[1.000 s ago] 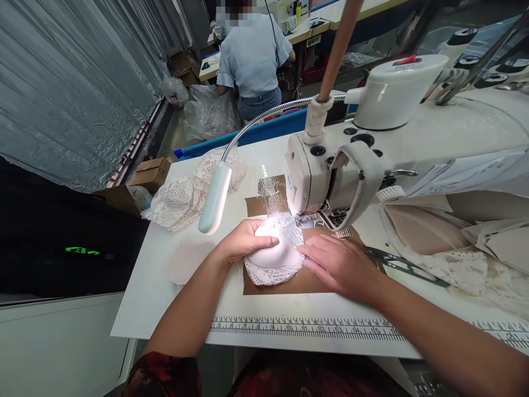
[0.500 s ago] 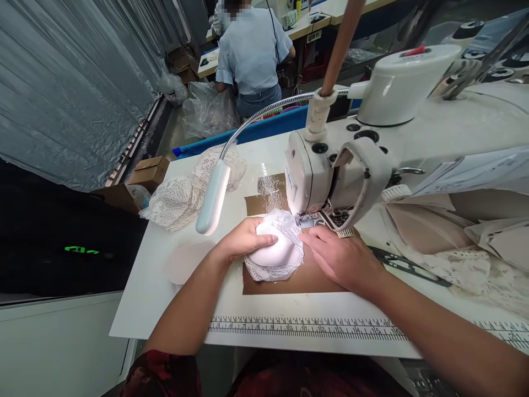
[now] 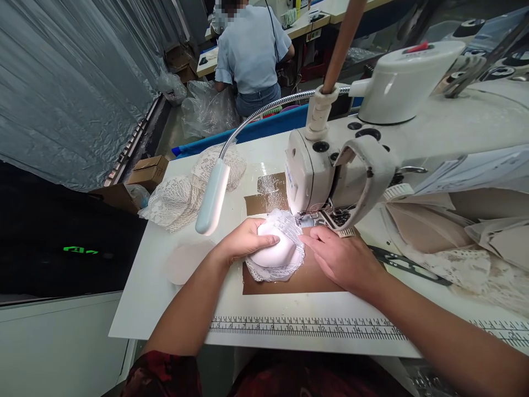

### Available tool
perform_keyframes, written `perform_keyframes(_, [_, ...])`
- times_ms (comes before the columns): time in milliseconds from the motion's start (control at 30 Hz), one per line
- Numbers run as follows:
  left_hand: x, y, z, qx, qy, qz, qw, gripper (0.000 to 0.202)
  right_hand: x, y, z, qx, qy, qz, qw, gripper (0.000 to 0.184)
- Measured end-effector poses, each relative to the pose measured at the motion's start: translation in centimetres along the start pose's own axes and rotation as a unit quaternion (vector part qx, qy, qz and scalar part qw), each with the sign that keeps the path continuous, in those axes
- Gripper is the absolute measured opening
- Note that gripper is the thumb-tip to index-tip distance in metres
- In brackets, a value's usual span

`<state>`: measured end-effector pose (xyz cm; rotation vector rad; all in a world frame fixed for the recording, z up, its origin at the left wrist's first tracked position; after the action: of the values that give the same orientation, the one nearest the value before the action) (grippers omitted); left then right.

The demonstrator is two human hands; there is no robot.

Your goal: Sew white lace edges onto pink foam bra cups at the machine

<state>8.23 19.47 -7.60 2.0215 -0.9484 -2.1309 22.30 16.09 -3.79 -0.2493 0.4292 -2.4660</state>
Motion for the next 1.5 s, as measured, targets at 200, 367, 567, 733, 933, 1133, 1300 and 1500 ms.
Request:
perform_keyframes(200, [0.1,-0.1,0.1,0.001,-0.001,-0.004,1.000,0.040,-0.3,0.1,-0.5,0.014,-0.012,-0.020,1.000,0.031])
perform_keyframes(367, [0.3,-0.5,0.7,-0.029,0.012,0.000,1.000,0.042,-0.6,-0.3,-0.6,0.014,-0.007,-0.042,0.999,0.032])
perform_keyframes(567, [0.5,-0.7,1.4,-0.058,0.013,0.008,0.998,0.045,-1.0,-0.4,-0.8,0.006,0.004,-0.057,0.998,0.033])
perform_keyframes(733, [0.7,-1.0,1.7,-0.062,0.016,-0.001,0.998,0.045,-1.0,-0.2,-0.4,-0.005,0.007,-0.041,0.999,0.036])
perform_keyframes(933, [0.6,-1.2,1.8,-0.056,0.023,-0.014,0.998,0.048,0.0,-0.4,-0.1,0.018,0.016,-0.005,1.000,0.031])
perform_keyframes(1133, [0.2,-1.1,2.0,-0.069,0.016,-0.021,0.997,0.046,-0.1,-0.5,-0.3,0.010,0.014,-0.019,1.000,0.034])
perform_keyframes(1300, [-0.1,-1.1,2.7,-0.097,0.020,-0.039,0.994,0.048,-0.4,-0.6,-0.5,0.010,0.007,-0.031,0.999,0.036])
perform_keyframes(1500, [-0.2,-1.2,3.2,-0.114,0.024,-0.050,0.992,0.047,-0.3,-0.2,-0.1,-0.009,-0.039,-0.001,0.999,0.034])
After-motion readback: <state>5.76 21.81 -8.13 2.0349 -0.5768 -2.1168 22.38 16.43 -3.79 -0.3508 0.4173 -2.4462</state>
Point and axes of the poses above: each hand's wrist, its own y-axis away from the middle knuckle, its own z-axis out of the back of the hand, x = y × z, the point moved 9 cm from there along -y, towards the middle knuckle, and after that the axes turned 4 degrees about -x, right-handed, at the moved point
